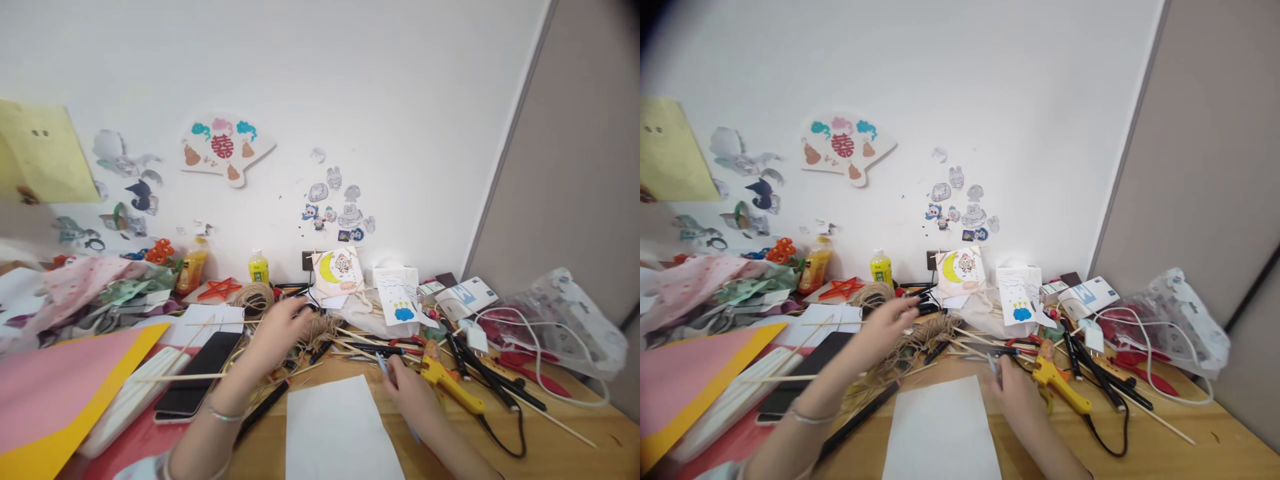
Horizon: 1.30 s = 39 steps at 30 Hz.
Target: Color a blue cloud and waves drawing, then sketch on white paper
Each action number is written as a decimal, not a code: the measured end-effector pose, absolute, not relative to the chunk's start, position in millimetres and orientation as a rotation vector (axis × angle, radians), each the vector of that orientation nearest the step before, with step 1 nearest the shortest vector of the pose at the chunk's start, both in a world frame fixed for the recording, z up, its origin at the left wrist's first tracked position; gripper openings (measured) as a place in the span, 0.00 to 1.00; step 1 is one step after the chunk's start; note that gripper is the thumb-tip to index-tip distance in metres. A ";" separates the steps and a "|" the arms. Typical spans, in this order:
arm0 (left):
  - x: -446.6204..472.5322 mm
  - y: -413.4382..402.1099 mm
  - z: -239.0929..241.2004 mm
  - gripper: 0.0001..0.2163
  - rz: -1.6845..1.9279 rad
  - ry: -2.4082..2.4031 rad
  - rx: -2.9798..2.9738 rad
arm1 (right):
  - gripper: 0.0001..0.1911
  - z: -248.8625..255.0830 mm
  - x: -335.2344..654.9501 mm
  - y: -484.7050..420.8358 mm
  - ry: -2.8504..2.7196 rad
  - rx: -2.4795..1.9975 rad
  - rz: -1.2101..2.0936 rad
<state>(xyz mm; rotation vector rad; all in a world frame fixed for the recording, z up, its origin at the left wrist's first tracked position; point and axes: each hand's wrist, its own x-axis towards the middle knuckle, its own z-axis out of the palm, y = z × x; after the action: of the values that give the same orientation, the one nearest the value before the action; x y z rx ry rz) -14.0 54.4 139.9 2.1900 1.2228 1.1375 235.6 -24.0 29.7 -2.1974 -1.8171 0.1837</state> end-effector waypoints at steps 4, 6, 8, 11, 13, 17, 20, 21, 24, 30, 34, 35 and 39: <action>40.6 14.2 78.0 0.27 0.622 1.048 2.410 | 0.06 29.5 229.7 -26.4 -1.871 -2.161 0.172; 54.9 -3.6 49.4 0.35 0.414 0.997 2.463 | 0.06 29.8 226.8 -28.1 -1.894 -2.150 0.153; 61.8 -13.6 28.8 0.36 0.278 0.980 2.491 | 0.07 29.0 224.9 -28.9 -1.913 -2.164 0.155; 65.7 -15.5 13.9 0.35 0.177 0.996 2.525 | 0.07 26.1 223.9 -28.4 -1.949 -2.169 0.145; 67.1 -13.5 11.3 0.34 0.153 1.016 2.540 | 0.08 23.8 224.3 -27.2 -1.958 -2.170 0.124; 68.3 -12.8 11.4 0.34 0.143 1.034 2.556 | 0.08 19.3 226.5 -24.4 -1.971 -2.161 0.109; 67.9 -14.4 11.9 0.33 0.138 1.028 2.565 | 0.08 16.5 227.8 -22.7 -1.982 -2.150 0.091; 67.7 -14.6 12.0 0.33 0.137 1.026 2.566 | 0.07 15.9 228.0 -22.3 -1.985 -2.149 0.089; 67.6 -13.9 11.6 0.33 0.138 1.021 2.573 | 0.07 15.4 227.6 -22.0 -1.989 -2.153 0.084; 67.6 -11.2 9.5 0.34 0.131 1.010 2.583 | 0.08 14.7 227.2 -22.3 -2.005 -2.156 0.054; 67.4 -10.6 7.7 0.34 0.133 1.004 2.589 | 0.09 12.2 227.6 -20.4 -2.013 -2.158 0.048; 67.4 -10.3 7.0 0.34 0.134 1.005 2.591 | 0.09 11.8 227.6 -20.0 -2.017 -2.162 0.050; 67.3 -8.2 3.5 0.34 0.136 1.004 2.604 | 0.09 11.1 226.8 -19.8 -2.023 -2.176 0.058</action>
<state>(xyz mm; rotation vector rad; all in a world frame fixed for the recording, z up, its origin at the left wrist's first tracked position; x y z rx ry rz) 67.3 -8.2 3.5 2.6045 1.0040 0.1357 226.8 -19.8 11.1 -2.1765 -2.0225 0.0576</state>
